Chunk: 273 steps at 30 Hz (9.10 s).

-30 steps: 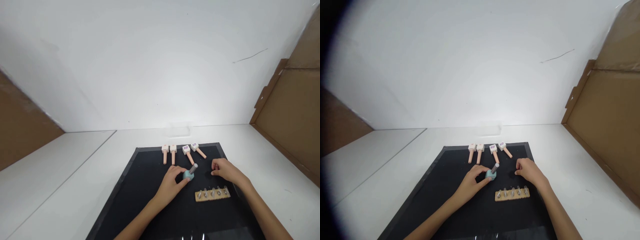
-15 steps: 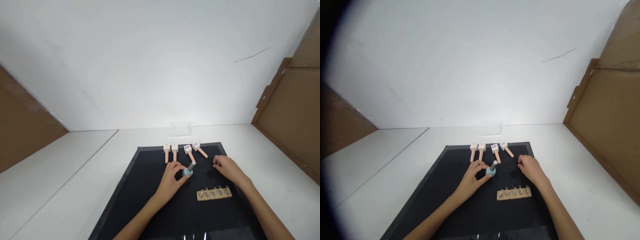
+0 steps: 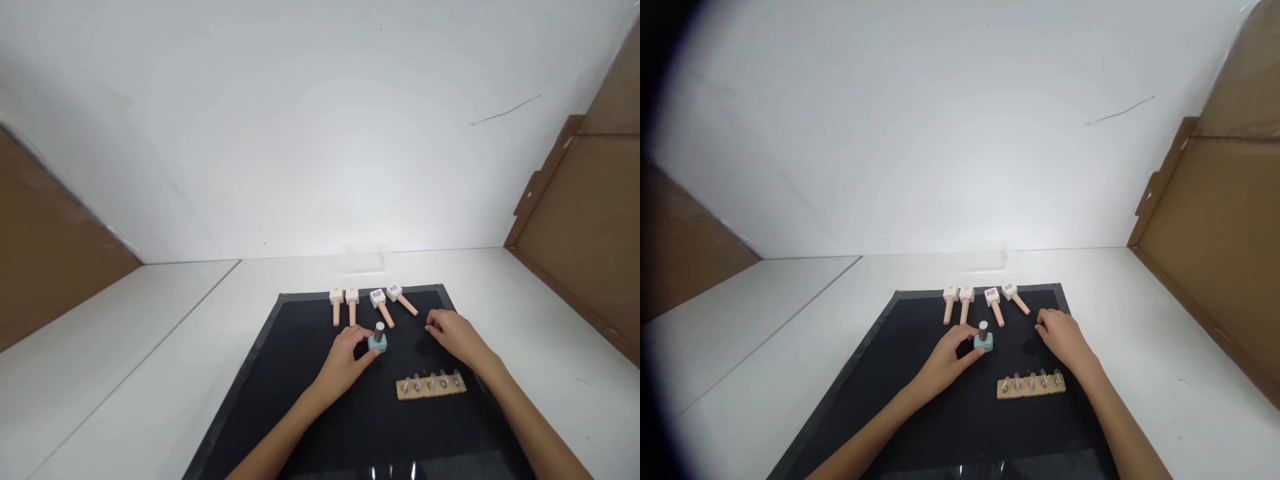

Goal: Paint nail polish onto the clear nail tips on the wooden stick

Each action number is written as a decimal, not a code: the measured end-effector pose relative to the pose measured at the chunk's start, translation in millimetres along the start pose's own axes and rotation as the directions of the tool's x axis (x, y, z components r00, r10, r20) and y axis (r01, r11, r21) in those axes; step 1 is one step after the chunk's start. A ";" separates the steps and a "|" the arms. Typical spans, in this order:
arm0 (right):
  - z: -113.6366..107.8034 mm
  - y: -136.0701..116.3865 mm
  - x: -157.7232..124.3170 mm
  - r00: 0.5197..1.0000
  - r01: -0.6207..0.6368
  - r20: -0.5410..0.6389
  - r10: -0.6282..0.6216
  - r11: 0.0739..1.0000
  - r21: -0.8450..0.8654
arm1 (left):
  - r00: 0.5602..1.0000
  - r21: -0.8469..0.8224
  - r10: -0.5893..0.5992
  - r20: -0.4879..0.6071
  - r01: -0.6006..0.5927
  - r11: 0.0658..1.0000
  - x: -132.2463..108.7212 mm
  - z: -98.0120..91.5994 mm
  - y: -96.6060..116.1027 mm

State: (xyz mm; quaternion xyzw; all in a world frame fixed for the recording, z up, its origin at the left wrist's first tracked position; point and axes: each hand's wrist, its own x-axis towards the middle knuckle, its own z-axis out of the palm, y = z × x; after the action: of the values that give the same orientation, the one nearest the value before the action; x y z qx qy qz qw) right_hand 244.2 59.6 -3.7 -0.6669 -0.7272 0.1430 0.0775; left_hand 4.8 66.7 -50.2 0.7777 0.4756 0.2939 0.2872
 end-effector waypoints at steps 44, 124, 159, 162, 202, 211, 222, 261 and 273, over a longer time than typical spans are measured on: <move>-25.2 -34.6 -25.0 0.975 0.126 0.134 -0.175 0.941 0.313 | 0.999 -0.048 0.040 -0.014 -0.041 0.998 -2.9 -11.3 3.8; -12.5 -55.1 -44.2 0.879 0.364 -0.056 -0.473 0.592 0.719 | 0.832 -0.822 -0.056 0.552 0.555 0.127 -20.6 -12.9 39.6; -13.5 -44.0 -26.0 1.000 0.020 -0.025 0.019 0.211 0.977 | 0.964 -0.956 -0.094 0.248 0.259 0.139 -6.0 -37.0 34.5; -11.0 -46.3 -26.1 1.000 0.009 -0.014 0.024 0.195 0.981 | 0.970 -0.941 -0.096 0.223 0.240 0.240 -8.2 -34.6 39.6; 35.9 -63.0 -8.0 0.961 0.261 -0.267 -0.072 0.550 0.793 | 0.930 -0.956 -0.356 0.095 0.185 0.228 1.0 -49.8 39.3; 29.1 -60.0 -10.2 0.956 0.275 -0.286 -0.068 0.553 0.787 | 0.960 -0.964 -0.276 0.056 0.124 0.234 -0.9 -55.5 40.4; 24.0 -59.7 -12.9 0.952 0.288 -0.300 -0.067 0.530 0.797 | 0.974 -0.982 -0.220 0.055 0.093 0.164 -0.7 -55.7 31.6; 12.7 -50.5 -13.8 0.938 0.258 -0.333 0.096 0.451 0.855 | 0.984 -0.974 -0.119 0.136 0.155 0.167 -2.7 -56.2 29.9; -40.7 -51.8 -31.7 0.889 0.386 -0.425 0.171 0.221 0.896 | 0.919 -0.908 0.088 0.385 0.360 0.212 -22.7 -26.9 43.2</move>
State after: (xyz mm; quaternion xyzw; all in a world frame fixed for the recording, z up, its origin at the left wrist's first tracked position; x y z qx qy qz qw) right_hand 210.6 28.7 53.4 -0.4308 -0.4861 0.4025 0.6451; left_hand 1.3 34.0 -5.2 0.4207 0.1958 0.3520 0.8128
